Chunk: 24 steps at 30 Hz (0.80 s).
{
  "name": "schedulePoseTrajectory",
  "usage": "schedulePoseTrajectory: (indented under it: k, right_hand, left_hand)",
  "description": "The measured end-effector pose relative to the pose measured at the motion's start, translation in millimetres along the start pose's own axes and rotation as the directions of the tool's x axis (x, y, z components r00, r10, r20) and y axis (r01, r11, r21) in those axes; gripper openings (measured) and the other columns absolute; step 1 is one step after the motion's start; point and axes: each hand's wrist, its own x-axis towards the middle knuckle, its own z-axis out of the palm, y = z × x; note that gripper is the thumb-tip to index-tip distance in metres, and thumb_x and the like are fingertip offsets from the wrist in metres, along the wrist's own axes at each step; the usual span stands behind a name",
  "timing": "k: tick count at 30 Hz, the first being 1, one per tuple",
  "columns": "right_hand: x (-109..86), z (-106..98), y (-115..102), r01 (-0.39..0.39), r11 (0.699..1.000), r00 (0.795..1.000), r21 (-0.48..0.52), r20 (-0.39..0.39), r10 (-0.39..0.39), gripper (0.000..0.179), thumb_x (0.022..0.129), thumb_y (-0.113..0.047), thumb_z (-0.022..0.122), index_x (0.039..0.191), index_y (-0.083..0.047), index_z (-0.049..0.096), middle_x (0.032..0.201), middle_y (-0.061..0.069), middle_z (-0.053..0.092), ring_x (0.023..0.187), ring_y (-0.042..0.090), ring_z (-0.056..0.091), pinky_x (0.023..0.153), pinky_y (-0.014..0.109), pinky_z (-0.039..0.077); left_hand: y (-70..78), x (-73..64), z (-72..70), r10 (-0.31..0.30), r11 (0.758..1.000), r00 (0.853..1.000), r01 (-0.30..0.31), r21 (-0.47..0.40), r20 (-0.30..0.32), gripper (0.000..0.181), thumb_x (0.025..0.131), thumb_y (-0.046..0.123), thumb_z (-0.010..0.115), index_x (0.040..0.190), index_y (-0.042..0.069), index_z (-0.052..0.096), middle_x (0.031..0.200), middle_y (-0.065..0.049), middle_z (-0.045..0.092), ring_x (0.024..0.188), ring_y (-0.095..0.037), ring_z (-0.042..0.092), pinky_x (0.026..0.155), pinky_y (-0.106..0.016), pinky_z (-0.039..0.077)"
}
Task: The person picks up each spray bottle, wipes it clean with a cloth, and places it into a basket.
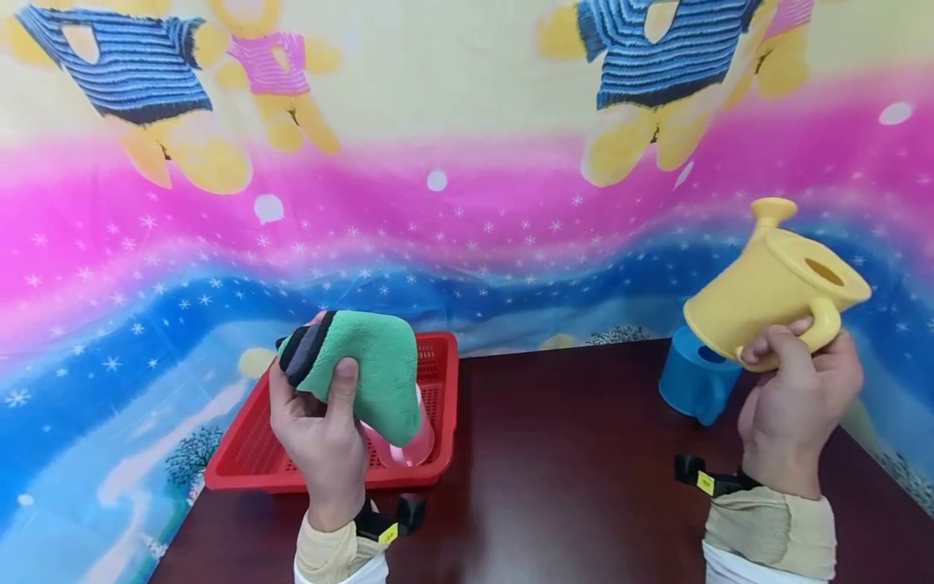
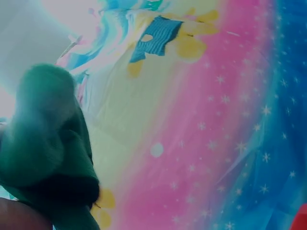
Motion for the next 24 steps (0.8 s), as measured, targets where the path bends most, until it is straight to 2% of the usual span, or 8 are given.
schedulePoseTrajectory:
  k: [3,5,9,15,17,20,23,24]
  right_hand:
    - [0.5,4.7,0.2,-0.018,1.000,1.000,0.026,0.022,0.018,0.015,0.093,0.011,0.066,0.088,0.007,0.053,0.069,0.010,0.035,0.057,0.022,0.023,0.052,0.026,0.023]
    - [-0.7,5.3,1.4,0.004,1.000,0.998,0.002,0.067,-0.004,0.013,0.096,0.007,0.066,0.088,0.007,0.056,0.067,0.007,0.031,0.056,0.020,0.018,0.053,0.027,0.018]
    - [-4.7,2.7,5.1,0.037,0.998,0.993,-0.055,0.117,-0.031,0.023,0.100,-0.005,0.069,0.084,0.007,0.058,0.057,0.005,0.028,0.050,0.017,0.017,0.053,0.030,0.013]
    - [-12.5,3.7,8.6,0.017,0.996,0.994,-0.084,0.106,-0.008,0.047,0.099,-0.007,0.072,0.064,0.004,0.042,0.051,0.006,0.031,0.045,0.017,0.017,0.052,0.031,0.008]
    - [-15.1,6.4,9.1,0.004,0.994,0.995,-0.113,0.097,0.007,0.049,0.099,-0.008,0.073,0.062,0.004,0.042,0.050,0.005,0.031,0.045,0.018,0.017,0.051,0.032,0.008]
    - [-18.2,11.0,10.8,-0.028,0.985,0.997,-0.171,0.072,0.041,0.050,0.099,-0.012,0.074,0.062,0.003,0.043,0.051,0.005,0.031,0.046,0.019,0.017,0.052,0.033,0.009]
    - [-19.0,15.6,14.1,-0.068,0.983,0.995,-0.171,0.061,0.079,0.047,0.098,-0.011,0.075,0.063,0.003,0.046,0.051,0.004,0.030,0.045,0.018,0.017,0.051,0.032,0.008]
    - [-18.8,17.0,15.5,-0.081,0.984,0.993,-0.157,0.068,0.093,0.047,0.097,-0.010,0.074,0.063,0.004,0.046,0.051,0.005,0.030,0.045,0.018,0.016,0.050,0.032,0.007]
  left_hand:
    - [-7.9,0.0,-0.1,0.057,0.998,0.998,-0.057,-0.035,-0.002,0.047,0.099,0.001,0.070,0.140,-0.006,0.051,0.135,-0.007,0.069,0.125,-0.026,0.066,0.103,-0.033,0.058]
    - [-11.7,-0.8,-0.8,0.060,0.997,0.998,-0.061,-0.044,-0.010,0.044,0.101,0.004,0.067,0.141,-0.003,0.049,0.131,-0.005,0.067,0.120,-0.024,0.067,0.100,-0.032,0.059]
    - [-13.5,-1.5,-0.8,0.028,0.997,0.999,-0.030,-0.076,-0.021,0.044,0.106,0.008,0.059,0.147,0.005,0.044,0.132,-0.006,0.063,0.119,-0.023,0.065,0.098,-0.031,0.058]
    - [-14.8,1.4,4.8,-0.040,0.996,0.998,0.035,-0.085,-0.056,0.044,0.111,0.016,0.052,0.152,0.008,0.039,0.133,-0.009,0.060,0.111,-0.021,0.065,0.091,-0.027,0.060]
    - [-17.3,2.2,8.1,-0.067,0.990,0.996,0.058,-0.130,-0.066,0.045,0.110,0.019,0.055,0.150,0.007,0.039,0.131,-0.011,0.060,0.105,-0.020,0.067,0.085,-0.027,0.062]
    - [-20.6,0.9,12.3,-0.120,0.980,0.990,0.106,-0.170,-0.076,0.054,0.104,0.029,0.067,0.148,0.009,0.042,0.128,-0.013,0.063,0.097,-0.020,0.070,0.078,-0.029,0.063]
    - [-20.4,-2.5,14.0,-0.200,0.970,0.978,0.190,-0.151,-0.054,0.063,0.096,0.023,0.078,0.148,0.009,0.046,0.125,-0.014,0.068,0.099,-0.023,0.072,0.080,-0.033,0.065]
    - [-19.4,-3.1,14.3,-0.240,0.965,0.970,0.233,-0.121,-0.045,0.062,0.094,0.020,0.081,0.146,0.009,0.049,0.123,-0.012,0.070,0.102,-0.023,0.073,0.082,-0.034,0.066]
